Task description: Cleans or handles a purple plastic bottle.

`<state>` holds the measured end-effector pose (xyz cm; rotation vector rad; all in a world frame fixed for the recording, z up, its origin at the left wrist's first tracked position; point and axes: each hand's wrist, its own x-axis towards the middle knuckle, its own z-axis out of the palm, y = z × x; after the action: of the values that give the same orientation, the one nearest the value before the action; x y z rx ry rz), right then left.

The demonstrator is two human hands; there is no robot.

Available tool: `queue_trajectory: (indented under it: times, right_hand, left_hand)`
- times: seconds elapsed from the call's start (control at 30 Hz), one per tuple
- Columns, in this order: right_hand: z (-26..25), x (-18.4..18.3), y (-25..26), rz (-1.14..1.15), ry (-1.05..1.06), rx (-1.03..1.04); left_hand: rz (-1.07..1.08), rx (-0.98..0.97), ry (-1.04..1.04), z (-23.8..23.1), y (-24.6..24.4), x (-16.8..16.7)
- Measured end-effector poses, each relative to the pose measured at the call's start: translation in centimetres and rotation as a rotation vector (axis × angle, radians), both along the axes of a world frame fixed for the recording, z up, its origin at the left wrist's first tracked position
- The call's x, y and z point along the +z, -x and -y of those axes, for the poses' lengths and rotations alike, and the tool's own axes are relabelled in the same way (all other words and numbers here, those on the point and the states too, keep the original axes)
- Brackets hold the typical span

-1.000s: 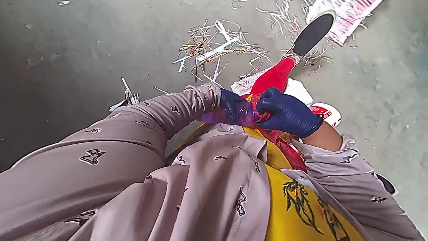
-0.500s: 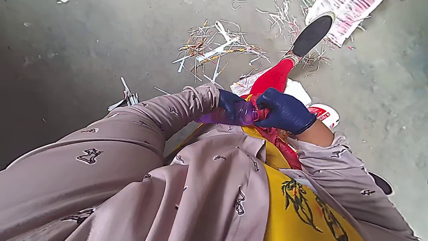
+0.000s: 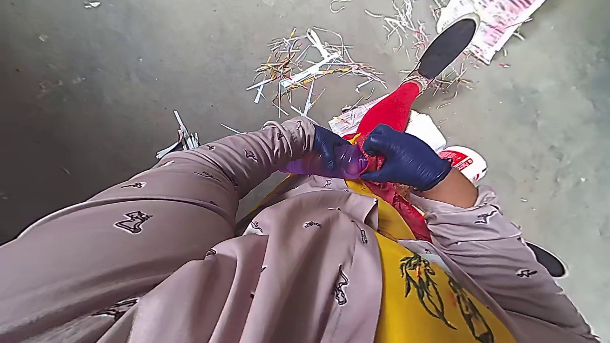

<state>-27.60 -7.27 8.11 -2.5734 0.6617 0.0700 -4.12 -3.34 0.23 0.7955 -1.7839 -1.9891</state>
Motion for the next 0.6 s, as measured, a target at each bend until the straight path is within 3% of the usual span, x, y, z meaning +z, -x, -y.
queue_trajectory:
  times: [0.1,0.2,0.27,0.4,0.5,0.6]
  right_hand:
    - [0.1,0.4,-0.3,-0.045,0.016,0.049]
    - [-0.1,1.2,-0.8,-0.089,0.039,0.087]
    - [-0.2,1.5,-1.0,-0.093,0.055,0.12]
    - [-0.3,1.7,-1.1,-0.125,0.065,0.075]
    - [-0.1,1.4,-1.0,-0.148,0.042,0.013]
    - [0.2,0.9,-0.9,-0.131,0.037,-0.017]
  left_hand:
    - [0.06,0.014,0.078,0.4,0.2,-0.7]
    - [-0.187,0.061,-0.104,0.0,0.8,-1.5]
    - [-0.088,-0.029,-0.064,0.9,0.5,-1.3]
    - [0.059,0.01,0.087,0.1,1.0,0.3]
    - [-0.103,0.025,-0.155,0.2,0.7,-0.3]
    - [-0.229,-0.014,-0.172,0.6,0.4,-1.8]
